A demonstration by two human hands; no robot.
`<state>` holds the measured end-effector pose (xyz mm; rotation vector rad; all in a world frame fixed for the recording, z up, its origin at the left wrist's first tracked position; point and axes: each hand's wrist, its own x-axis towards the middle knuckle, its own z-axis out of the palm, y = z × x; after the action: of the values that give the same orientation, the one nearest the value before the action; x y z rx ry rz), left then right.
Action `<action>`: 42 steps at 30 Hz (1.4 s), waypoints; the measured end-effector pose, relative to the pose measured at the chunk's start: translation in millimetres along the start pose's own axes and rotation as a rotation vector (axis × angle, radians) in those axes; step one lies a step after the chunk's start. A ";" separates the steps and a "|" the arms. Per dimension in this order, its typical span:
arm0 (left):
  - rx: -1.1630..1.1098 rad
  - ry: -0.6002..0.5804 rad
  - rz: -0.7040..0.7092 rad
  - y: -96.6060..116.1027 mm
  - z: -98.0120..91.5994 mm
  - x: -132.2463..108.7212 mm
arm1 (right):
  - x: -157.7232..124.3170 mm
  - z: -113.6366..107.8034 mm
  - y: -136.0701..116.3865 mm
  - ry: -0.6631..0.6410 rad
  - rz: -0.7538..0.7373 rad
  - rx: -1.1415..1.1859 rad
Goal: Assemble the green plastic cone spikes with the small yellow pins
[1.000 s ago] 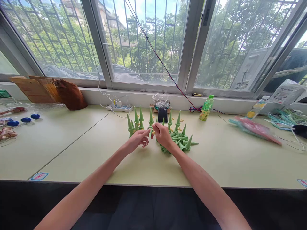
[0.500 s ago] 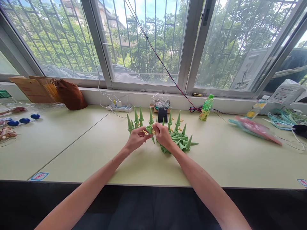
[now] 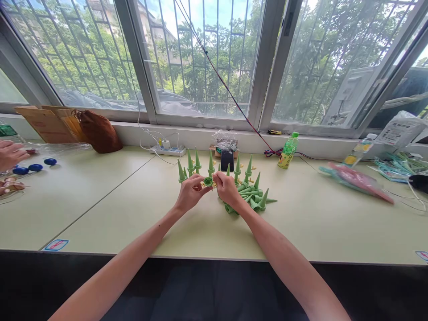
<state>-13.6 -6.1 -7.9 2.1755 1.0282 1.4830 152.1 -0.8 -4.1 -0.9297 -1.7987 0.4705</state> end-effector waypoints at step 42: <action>-0.787 -0.368 -0.772 18.4 -9.9 6.9 | -0.4 -0.1 -2.0 -0.018 -0.028 -0.032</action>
<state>-14.1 -15.3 12.1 1.2107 0.8077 0.8516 151.5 -2.4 -3.0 -0.9237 -1.8380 0.4341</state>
